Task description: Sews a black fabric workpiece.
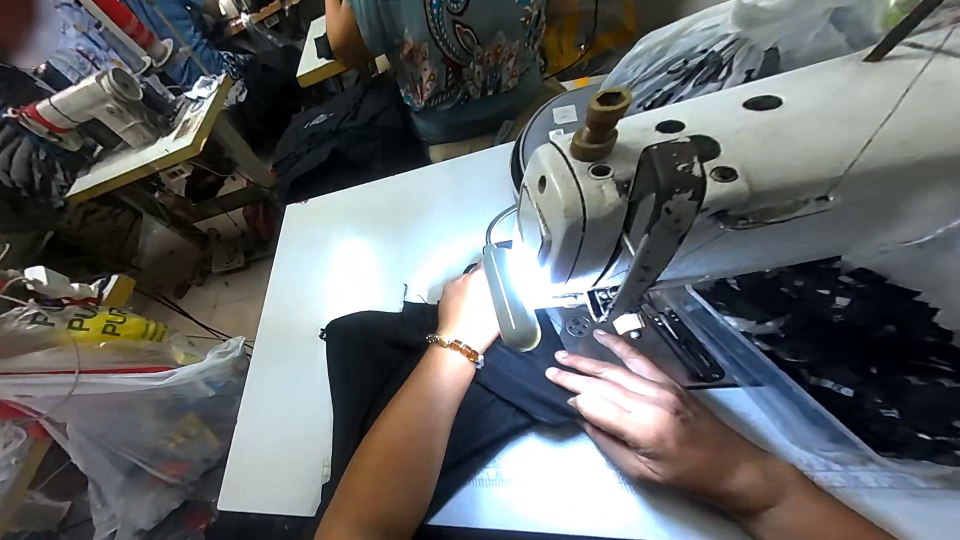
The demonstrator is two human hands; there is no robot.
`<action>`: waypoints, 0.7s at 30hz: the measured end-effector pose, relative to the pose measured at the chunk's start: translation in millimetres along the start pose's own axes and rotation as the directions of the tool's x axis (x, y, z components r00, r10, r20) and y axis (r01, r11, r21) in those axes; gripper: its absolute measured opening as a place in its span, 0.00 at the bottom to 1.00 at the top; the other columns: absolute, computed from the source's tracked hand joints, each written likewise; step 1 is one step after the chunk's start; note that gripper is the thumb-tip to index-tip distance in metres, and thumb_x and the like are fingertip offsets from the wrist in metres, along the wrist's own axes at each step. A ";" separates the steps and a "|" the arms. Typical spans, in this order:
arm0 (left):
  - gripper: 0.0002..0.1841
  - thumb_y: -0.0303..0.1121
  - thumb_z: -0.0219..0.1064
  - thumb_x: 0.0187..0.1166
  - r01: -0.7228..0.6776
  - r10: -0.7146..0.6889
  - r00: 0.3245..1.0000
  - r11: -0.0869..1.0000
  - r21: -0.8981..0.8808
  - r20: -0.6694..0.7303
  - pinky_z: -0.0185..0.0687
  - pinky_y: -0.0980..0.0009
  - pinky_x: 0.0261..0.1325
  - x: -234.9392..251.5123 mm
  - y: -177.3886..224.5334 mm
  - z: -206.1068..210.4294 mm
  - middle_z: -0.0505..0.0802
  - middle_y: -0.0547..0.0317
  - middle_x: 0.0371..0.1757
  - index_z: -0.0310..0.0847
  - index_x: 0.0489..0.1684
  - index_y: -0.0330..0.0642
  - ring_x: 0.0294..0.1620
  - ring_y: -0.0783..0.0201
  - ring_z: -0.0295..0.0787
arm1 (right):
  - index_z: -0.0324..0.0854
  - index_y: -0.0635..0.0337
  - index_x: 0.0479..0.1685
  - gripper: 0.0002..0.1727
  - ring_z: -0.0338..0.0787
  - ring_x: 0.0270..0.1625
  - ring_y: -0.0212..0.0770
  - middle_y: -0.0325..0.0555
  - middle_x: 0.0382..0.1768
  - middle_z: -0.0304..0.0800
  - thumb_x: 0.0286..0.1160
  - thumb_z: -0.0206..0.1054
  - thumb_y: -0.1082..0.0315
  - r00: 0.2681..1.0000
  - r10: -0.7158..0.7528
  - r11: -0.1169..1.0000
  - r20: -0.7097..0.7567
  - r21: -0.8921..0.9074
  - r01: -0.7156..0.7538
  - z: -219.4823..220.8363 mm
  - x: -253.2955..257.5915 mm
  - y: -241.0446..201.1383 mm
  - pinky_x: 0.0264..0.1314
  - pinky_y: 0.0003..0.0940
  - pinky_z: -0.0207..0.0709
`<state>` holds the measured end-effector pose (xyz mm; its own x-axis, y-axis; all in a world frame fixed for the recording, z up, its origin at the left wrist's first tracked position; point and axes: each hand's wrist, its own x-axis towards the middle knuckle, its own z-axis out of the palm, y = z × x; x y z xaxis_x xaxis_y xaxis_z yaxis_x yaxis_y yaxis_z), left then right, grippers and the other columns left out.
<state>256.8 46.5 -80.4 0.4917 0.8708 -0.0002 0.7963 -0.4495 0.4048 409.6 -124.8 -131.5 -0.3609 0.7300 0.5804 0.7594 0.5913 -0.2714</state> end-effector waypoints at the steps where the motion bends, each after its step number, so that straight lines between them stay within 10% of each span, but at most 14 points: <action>1: 0.18 0.39 0.68 0.80 -0.004 0.004 1.000 1.000 -0.003 -0.004 0.83 0.47 0.59 0.0 0.0 0.4 0.94 0.44 0.54 0.86 0.61 0.37 0.58 0.48 0.92 | 0.86 0.54 0.25 0.16 0.88 0.73 0.48 0.44 0.51 0.97 0.76 0.54 0.64 1.000 0.000 1.000 -0.001 -0.001 0.000 0.3 -0.1 -0.3 0.86 0.64 0.61; 13: 0.22 0.35 0.66 0.81 -0.030 0.030 0.999 0.999 0.033 -0.011 0.81 0.48 0.66 -8.6 1.3 -5.8 0.92 0.42 0.61 0.80 0.70 0.34 0.64 0.47 0.89 | 0.86 0.56 0.25 0.16 0.87 0.73 0.50 0.44 0.50 0.97 0.74 0.54 0.65 1.000 0.006 1.000 0.000 -0.010 -0.006 2.4 2.7 -4.0 0.86 0.63 0.62; 17: 0.21 0.40 0.65 0.85 -0.179 0.200 0.955 0.977 0.115 -0.217 0.65 0.40 0.79 -64.5 4.1 -3.5 0.81 0.41 0.77 0.81 0.70 0.37 0.80 0.40 0.73 | 0.86 0.56 0.25 0.16 0.87 0.74 0.50 0.45 0.53 0.97 0.73 0.54 0.65 1.000 -0.011 1.000 0.005 -0.013 0.011 3.2 2.0 -2.5 0.86 0.63 0.61; 21: 0.27 0.50 0.59 0.87 -0.208 0.216 0.975 0.969 0.135 -0.046 0.42 0.31 0.88 -103.6 -1.0 17.0 0.75 0.58 0.87 0.75 0.83 0.54 0.93 0.49 0.58 | 0.87 0.56 0.26 0.15 0.87 0.73 0.50 0.45 0.53 0.97 0.71 0.54 0.66 0.999 -0.039 0.999 0.009 -0.026 0.040 2.9 1.1 -2.2 0.86 0.63 0.61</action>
<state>211.1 -46.6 -96.3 0.6351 0.7615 0.1293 0.7166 -0.6434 0.2692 406.0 -124.3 -132.5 -0.3952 0.7090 0.5840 0.7583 0.6106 -0.2281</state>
